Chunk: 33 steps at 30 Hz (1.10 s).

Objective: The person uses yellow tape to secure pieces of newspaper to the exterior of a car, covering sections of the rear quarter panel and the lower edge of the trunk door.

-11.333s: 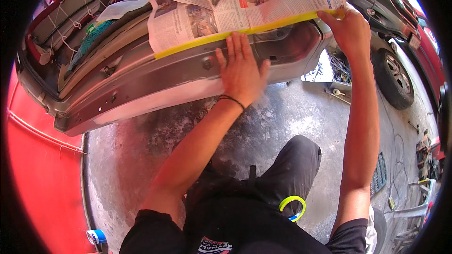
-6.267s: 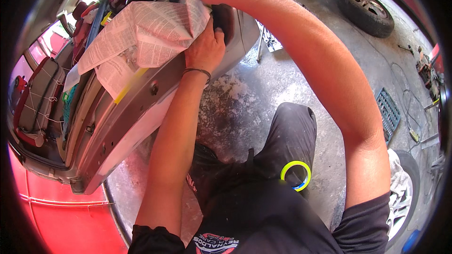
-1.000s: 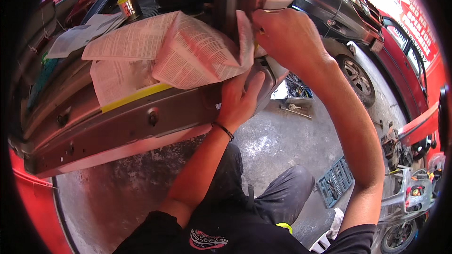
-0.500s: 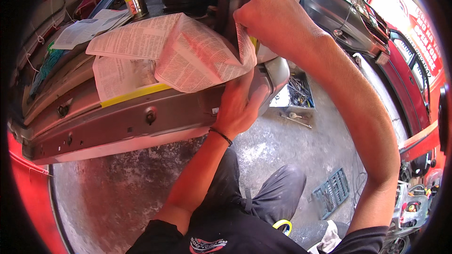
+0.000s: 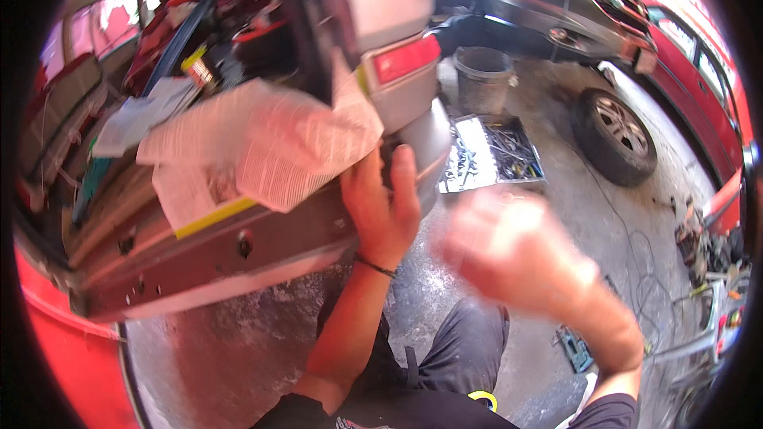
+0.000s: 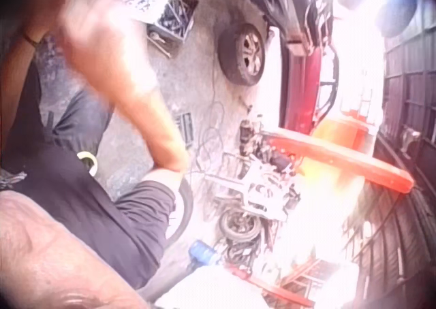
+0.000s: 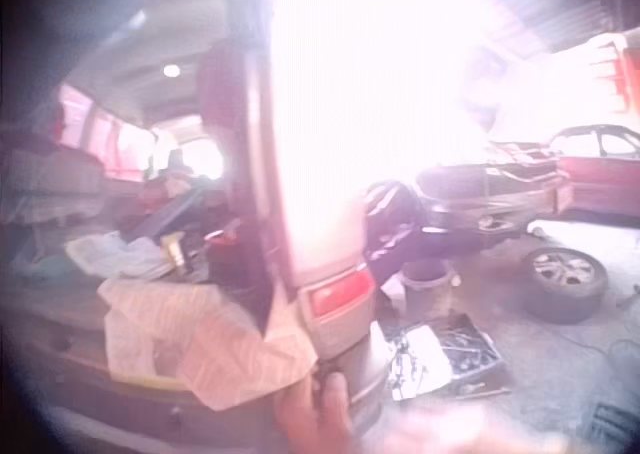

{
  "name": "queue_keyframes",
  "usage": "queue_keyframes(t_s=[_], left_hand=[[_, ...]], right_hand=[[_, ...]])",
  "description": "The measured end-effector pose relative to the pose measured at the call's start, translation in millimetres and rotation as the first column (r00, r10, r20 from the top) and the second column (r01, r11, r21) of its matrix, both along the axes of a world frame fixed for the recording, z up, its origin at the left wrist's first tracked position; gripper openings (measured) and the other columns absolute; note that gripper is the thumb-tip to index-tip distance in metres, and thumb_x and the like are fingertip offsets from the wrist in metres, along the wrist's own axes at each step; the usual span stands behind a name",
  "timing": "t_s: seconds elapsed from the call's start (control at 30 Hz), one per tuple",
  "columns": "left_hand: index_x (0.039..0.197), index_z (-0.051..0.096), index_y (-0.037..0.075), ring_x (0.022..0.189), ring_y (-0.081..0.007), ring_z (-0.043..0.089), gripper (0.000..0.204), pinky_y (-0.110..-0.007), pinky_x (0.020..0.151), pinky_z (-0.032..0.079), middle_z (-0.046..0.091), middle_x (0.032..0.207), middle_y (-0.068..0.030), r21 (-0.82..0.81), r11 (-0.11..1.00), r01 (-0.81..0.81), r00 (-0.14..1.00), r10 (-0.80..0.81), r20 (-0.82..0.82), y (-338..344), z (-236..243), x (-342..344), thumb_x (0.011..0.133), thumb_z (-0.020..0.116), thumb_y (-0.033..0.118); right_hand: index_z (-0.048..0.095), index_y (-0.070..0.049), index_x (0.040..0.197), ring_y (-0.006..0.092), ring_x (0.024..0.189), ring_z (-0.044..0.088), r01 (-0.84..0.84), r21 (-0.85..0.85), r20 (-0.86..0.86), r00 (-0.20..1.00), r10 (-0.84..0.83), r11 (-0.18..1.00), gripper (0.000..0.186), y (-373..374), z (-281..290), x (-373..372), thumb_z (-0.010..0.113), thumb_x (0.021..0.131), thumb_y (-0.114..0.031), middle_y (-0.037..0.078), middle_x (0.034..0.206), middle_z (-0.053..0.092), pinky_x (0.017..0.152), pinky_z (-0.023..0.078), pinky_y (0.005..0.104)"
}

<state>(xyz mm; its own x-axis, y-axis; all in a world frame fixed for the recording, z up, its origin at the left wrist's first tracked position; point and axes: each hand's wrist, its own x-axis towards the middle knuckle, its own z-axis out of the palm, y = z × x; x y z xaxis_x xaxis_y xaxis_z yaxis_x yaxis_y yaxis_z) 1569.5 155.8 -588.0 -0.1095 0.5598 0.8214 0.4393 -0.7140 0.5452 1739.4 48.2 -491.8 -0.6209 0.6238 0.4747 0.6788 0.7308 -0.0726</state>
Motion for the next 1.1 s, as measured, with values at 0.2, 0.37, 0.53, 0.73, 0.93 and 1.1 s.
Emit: queue_keyframes(t_s=[0.2, 0.37, 0.53, 0.73, 0.93, 1.1], left_hand=[[0.108, 0.059, -0.008, 0.089, -0.0268, 0.05, 0.035, -0.043, 0.081, 0.043, 0.054, 0.093, -0.0112, -0.292, 0.956, -0.032, 0.993, 0.065, 0.102, -8, 41, 29, 0.108, 0.063, 0.026], [0.125, 0.059, -0.012, 0.104, -0.0358, 0.063, 0.048, -0.047, 0.099, 0.048, 0.066, 0.116, -0.0229, -0.694, 0.692, 0.197, 0.932, 0.088, 0.352, -11, 69, 33, 0.11, 0.06, 0.034], [0.142, 0.055, -0.008, 0.094, -0.022, 0.065, 0.053, -0.036, 0.085, 0.055, 0.066, 0.112, -0.0137, -0.877, 0.397, 0.271, 0.948, 0.049, 0.315, -29, 100, -2, 0.111, 0.058, 0.036], [0.164, 0.046, 0.005, 0.112, -0.0206, 0.072, 0.061, -0.038, 0.101, 0.057, 0.068, 0.147, -0.0125, -0.935, -0.266, 0.235, 0.726, -0.592, 0.351, -194, 129, -91, 0.116, 0.05, 0.042], [0.159, 0.054, 0.004, 0.149, -0.0274, 0.054, 0.061, -0.039, 0.125, 0.039, 0.056, 0.161, -0.0177, -0.976, -0.196, 0.091, 0.528, -0.822, 0.214, -266, 201, -180, 0.113, 0.058, 0.044], [0.151, 0.057, 0.004, 0.139, -0.0335, 0.061, 0.055, -0.043, 0.115, 0.047, 0.065, 0.147, -0.0197, -0.989, -0.006, 0.15, 0.499, -0.863, 0.081, -178, 321, -160, 0.111, 0.063, 0.04]], right_hand=[[0.071, -0.016, 0.133, 0.0312, 0.134, 0.06, -0.143, -0.736, -0.073, 0.988, 0.133, 0.662, 0.04, -224, -119, -6, 0.064, 0.104, -0.043, 0.009, 0.126, 0.07, 0.11, 0.051, 0.0535], [0.071, -0.016, 0.14, 0.0308, 0.148, 0.052, -0.037, -0.837, -0.153, 0.974, -0.169, 0.546, 0.048, -263, -39, -21, 0.054, 0.111, -0.05, 0.004, 0.133, 0.072, 0.122, 0.039, 0.0517], [0.072, -0.009, 0.13, 0.0371, 0.125, 0.065, 0.27, -0.82, -0.293, 0.56, -0.775, 0.505, 0.052, -316, 26, -28, 0.08, 0.092, -0.044, 0.016, 0.119, 0.073, 0.109, 0.05, 0.0497], [0.078, -0.009, 0.114, 0.0322, 0.112, 0.073, 0.189, -0.975, 0.153, 0.186, -0.971, -0.118, 0.038, -435, -19, -58, 0.083, 0.087, -0.036, 0.016, 0.114, 0.078, 0.1, 0.055, 0.0454], [0.073, -0.004, 0.101, 0.0164, 0.103, 0.066, -0.159, -0.987, 0.02, -0.323, -0.946, 0.034, 0.025, -277, 64, -60, 0.069, 0.098, -0.029, 0.007, 0.104, 0.074, 0.091, 0.053, 0.0379], [0.071, -0.003, 0.11, 0.0197, 0.099, 0.065, -0.602, -0.79, -0.006, -0.181, -0.983, 0.116, 0.041, -122, 125, -172, 0.068, 0.102, -0.044, 0.009, 0.103, 0.07, 0.087, 0.054, 0.0401]])
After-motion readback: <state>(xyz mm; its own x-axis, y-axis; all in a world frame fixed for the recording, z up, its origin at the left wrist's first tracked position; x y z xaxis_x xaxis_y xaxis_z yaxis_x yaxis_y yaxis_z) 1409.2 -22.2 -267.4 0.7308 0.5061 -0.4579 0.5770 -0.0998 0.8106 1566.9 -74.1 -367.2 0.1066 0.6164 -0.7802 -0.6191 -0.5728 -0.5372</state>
